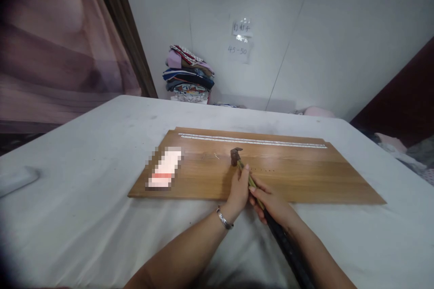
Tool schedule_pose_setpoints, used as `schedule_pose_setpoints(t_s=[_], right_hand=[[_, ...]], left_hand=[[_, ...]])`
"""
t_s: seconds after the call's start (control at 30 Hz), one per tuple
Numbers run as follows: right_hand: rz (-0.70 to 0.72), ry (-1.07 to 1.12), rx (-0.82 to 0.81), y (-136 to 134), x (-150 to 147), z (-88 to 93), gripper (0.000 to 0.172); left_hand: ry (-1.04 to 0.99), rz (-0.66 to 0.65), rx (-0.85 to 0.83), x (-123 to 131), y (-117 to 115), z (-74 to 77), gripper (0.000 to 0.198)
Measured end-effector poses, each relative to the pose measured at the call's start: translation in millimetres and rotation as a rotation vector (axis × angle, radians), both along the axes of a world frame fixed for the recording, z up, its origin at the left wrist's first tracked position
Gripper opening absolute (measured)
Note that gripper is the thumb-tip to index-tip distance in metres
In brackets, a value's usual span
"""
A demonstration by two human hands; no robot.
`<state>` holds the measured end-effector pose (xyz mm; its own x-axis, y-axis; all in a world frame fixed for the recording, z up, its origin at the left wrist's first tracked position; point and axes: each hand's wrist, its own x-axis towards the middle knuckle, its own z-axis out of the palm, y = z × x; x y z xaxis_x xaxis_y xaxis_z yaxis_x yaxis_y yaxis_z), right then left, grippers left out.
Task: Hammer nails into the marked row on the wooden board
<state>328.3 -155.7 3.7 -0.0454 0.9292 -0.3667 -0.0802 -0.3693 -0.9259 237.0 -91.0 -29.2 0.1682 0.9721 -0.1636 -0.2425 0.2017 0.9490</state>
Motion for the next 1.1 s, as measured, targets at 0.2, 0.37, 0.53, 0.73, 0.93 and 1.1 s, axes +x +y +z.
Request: schedule_pose_setpoints(t_s=[0.2,0.37,0.53,0.73,0.93,1.1], right_hand=[[-0.009,-0.007,0.023,-3.5,-0.3,-0.2,0.072],[-0.005,-0.017,0.018,-2.3,0.0,-1.3,0.072],[0.014,-0.018,0.007,-1.3,1.9,-1.6,0.072],[-0.006,-0.029,0.015,-3.3,-0.6,2.9,0.072],[0.015,-0.017,0.005,-0.4,1.6,0.5,0.07],[0.011,-0.002,0.002,0.2,1.1,1.8,0.071]], left_hand=[[-0.004,-0.021,0.02,-1.7,-2.3,3.5,0.033],[-0.007,0.005,0.006,-1.7,-1.1,2.5,0.032],[-0.006,-0.013,-0.016,-1.6,-2.0,2.7,0.033],[0.004,-0.024,0.015,-1.7,-3.5,5.1,0.032],[0.016,0.004,-0.01,-1.8,-1.8,4.2,0.032],[0.037,-0.014,0.023,-1.2,-1.3,2.7,0.032]])
